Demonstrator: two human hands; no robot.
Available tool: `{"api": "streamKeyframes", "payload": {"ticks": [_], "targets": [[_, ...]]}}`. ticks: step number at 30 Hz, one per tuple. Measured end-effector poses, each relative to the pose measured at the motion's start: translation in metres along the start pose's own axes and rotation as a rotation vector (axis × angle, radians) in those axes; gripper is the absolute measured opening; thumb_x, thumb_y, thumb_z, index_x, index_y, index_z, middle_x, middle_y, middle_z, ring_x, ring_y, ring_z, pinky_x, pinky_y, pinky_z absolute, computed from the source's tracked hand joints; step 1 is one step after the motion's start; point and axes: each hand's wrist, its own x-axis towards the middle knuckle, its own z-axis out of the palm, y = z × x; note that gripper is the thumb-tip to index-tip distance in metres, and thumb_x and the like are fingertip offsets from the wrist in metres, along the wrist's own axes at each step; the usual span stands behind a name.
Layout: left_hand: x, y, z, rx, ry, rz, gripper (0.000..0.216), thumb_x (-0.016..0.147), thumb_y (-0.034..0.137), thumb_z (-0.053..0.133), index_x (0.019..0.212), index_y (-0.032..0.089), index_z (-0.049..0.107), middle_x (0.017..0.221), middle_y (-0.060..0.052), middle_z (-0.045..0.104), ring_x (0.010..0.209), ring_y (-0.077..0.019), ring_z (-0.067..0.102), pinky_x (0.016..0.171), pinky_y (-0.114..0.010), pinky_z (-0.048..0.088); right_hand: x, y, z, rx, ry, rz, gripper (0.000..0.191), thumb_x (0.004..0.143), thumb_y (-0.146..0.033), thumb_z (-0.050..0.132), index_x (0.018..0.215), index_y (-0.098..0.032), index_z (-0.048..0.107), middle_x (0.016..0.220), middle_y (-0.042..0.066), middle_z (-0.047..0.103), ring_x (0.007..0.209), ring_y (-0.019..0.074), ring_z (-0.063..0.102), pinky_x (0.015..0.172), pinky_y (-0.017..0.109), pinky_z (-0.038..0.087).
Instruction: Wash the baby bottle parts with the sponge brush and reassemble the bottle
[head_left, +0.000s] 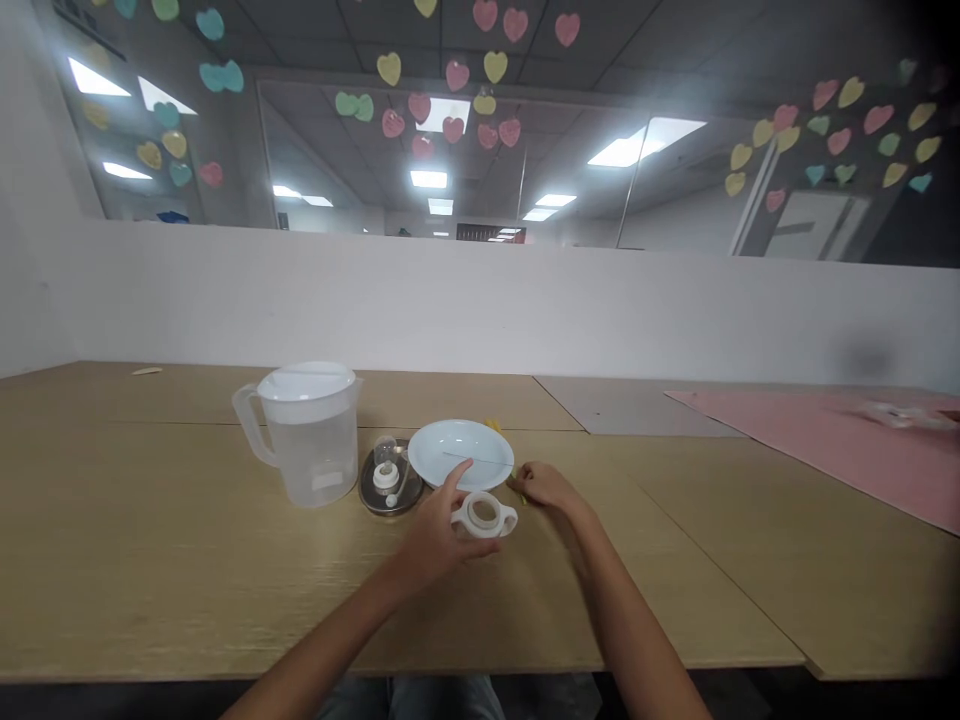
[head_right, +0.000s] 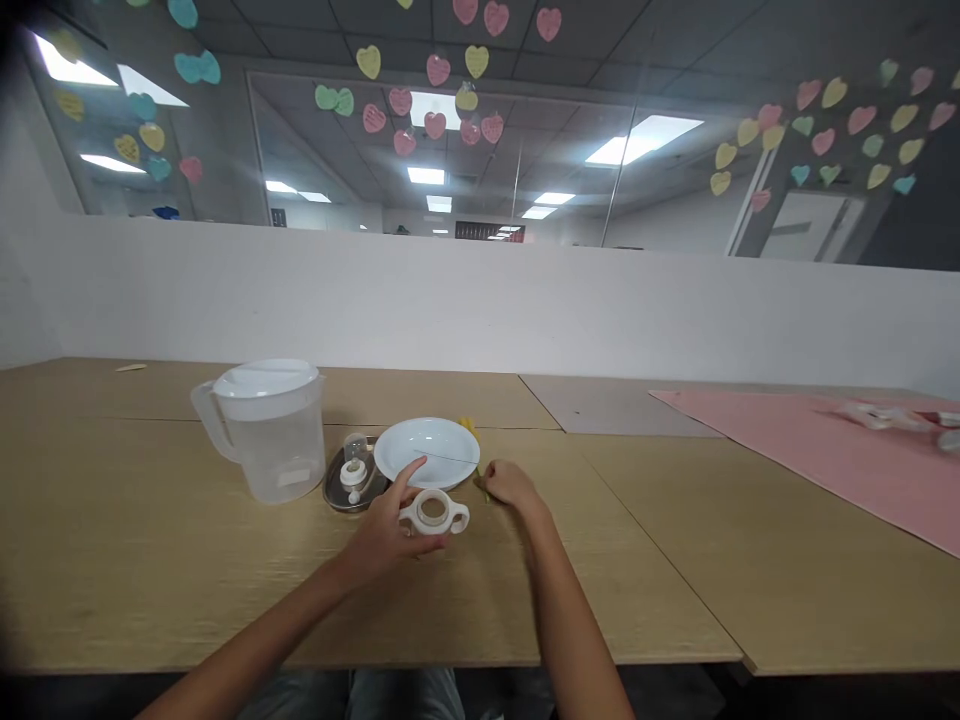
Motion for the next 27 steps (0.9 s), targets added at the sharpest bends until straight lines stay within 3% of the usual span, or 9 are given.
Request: {"api": "streamKeyframes", "payload": {"ticks": [5,9,12,14,16,18,22,27], "targets": [[0.002,-0.006,0.004,0.132,0.128,0.031,0.087,0.071,0.046,0.068,0.141,0.023,0.022,0.119,-0.01,0.057,0.102,-0.0221,0.057,0.086,-0.033,0.045,-0.002,-0.007,-0.008,-0.087,0.282,-0.008,0.032,0.085,-0.038,0.042,0.073,-0.016,0.062,0.071,0.006,0.064,0.065,0.0155,0.054,0.055,0.024,0.028],[0.009,-0.01,-0.003,0.409,0.28,0.238,0.075,0.069,0.052,0.066,0.131,0.02,0.039,0.128,-0.014,0.047,0.114,-0.028,0.049,0.095,-0.04,0.04,-0.004,-0.018,-0.005,0.033,0.41,-0.042,0.039,0.087,-0.048,0.036,0.078,-0.018,0.059,0.07,0.005,0.063,0.064,0.0155,0.054,0.055,0.023,0.028],[0.025,-0.018,-0.024,0.43,0.465,0.291,0.044,0.081,0.046,0.053,0.115,0.019,0.049,0.111,-0.012,0.053,0.098,-0.0225,0.054,0.085,-0.036,0.045,-0.004,-0.025,0.006,0.072,0.377,-0.061,0.032,0.08,-0.049,0.047,0.087,-0.019,0.055,0.065,0.0,0.06,0.059,0.0144,0.051,0.053,0.022,0.027],[0.038,-0.029,-0.041,0.398,0.691,0.202,0.025,0.088,0.036,0.042,0.103,0.018,0.05,0.09,-0.007,0.055,0.082,-0.0184,0.055,0.076,-0.033,0.046,-0.002,-0.026,0.013,0.083,0.354,-0.065,0.023,0.075,-0.04,0.053,0.085,-0.02,0.052,0.061,-0.002,0.056,0.056,0.0132,0.049,0.053,0.022,0.026],[0.047,-0.044,-0.055,0.394,0.835,0.098,0.019,0.088,0.028,0.04,0.103,0.017,0.046,0.082,-0.004,0.053,0.079,-0.0177,0.055,0.076,-0.033,0.045,0.001,-0.026,0.019,0.136,0.356,-0.073,0.013,0.07,-0.03,0.054,0.078,-0.02,0.049,0.058,-0.004,0.053,0.054,0.0119,0.046,0.053,0.021,0.026],[0.05,-0.059,-0.064,0.46,0.811,0.023,0.016,0.086,0.023,0.041,0.1,0.018,0.046,0.085,-0.004,0.053,0.082,-0.0178,0.055,0.078,-0.033,0.045,0.005,-0.024,0.023,0.224,0.382,-0.095,0.008,0.066,-0.025,0.052,0.07,-0.02,0.047,0.055,-0.005,0.05,0.053,0.011,0.044,0.053,0.021,0.026],[0.047,-0.079,-0.067,0.681,0.557,-0.141,0.015,0.083,0.017,0.042,0.094,0.016,0.052,0.09,-0.008,0.056,0.087,-0.0197,0.056,0.078,-0.033,0.044,0.007,-0.021,0.025,0.422,0.426,-0.129,0.006,0.06,-0.023,0.05,0.064,-0.02,0.046,0.049,-0.007,0.044,0.049,0.0094,0.039,0.05,0.02,0.026],[0.045,-0.079,-0.069,0.922,0.336,-0.242,0.017,0.08,0.019,0.047,0.084,0.016,0.064,0.101,-0.011,0.06,0.101,-0.0256,0.051,0.086,-0.037,0.039,0.002,-0.026,0.02,0.742,0.316,-0.067,0.019,0.056,-0.022,0.05,0.073,-0.017,0.054,0.042,-0.01,0.039,0.039,0.007,0.032,0.042,0.019,0.021]]}}
